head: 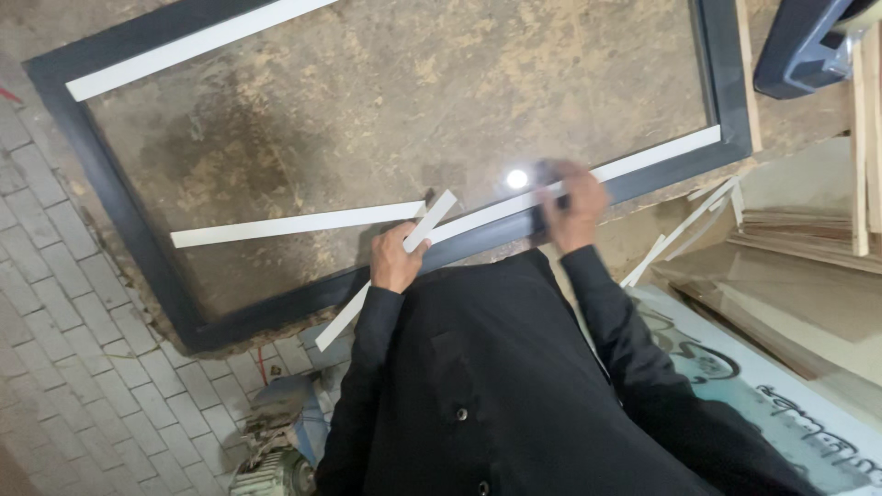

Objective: The person cuts narrow strips of white mat board with a yellow utility knife, then fits the cut strips along the inside edges of a dark picture frame lying on a glass-topped work table, pressing them into place and using a tape dispenser to secure the mat assembly.

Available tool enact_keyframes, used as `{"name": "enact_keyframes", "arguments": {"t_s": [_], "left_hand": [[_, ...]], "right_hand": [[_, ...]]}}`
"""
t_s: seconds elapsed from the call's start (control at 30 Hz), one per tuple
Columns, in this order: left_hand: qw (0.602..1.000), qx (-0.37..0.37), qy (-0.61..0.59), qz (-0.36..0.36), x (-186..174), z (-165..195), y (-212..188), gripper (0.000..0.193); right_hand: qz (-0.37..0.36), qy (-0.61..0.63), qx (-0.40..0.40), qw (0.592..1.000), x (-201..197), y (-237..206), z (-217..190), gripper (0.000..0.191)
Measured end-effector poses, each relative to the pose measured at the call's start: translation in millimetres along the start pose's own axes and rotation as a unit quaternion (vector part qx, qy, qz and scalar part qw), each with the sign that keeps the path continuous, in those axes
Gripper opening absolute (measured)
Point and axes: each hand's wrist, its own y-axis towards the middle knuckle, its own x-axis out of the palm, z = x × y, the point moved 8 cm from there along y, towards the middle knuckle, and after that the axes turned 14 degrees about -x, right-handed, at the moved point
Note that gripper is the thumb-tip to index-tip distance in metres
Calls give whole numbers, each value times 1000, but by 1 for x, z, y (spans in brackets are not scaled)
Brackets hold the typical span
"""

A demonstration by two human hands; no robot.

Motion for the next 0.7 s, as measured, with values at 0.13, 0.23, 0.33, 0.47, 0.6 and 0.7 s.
{"name": "enact_keyframes", "arguments": {"t_s": [0.13,0.23,0.33,0.47,0.6,0.7], "left_hand": [[1000,25,1,8,0,10,-2,23],[998,-50,19,-21,5,4,0,34],[999,-43,18,-14,2,10,1,33],[998,-39,12,-38,1,13,1,29],[998,-37,6,-55,2,13,1,24],[998,-31,5,-59,2,13,1,20]], "right_hand": [[34,-167,96,981,-61,-21,86,81],[-27,-161,173,971,-75,-32,122,91],[-55,-154,183,969,-73,-37,128,90],[-46,-143,185,971,-71,-36,126,91],[-31,-122,143,982,-82,-23,131,110],[-111,-158,137,972,-89,-12,143,129]]}}
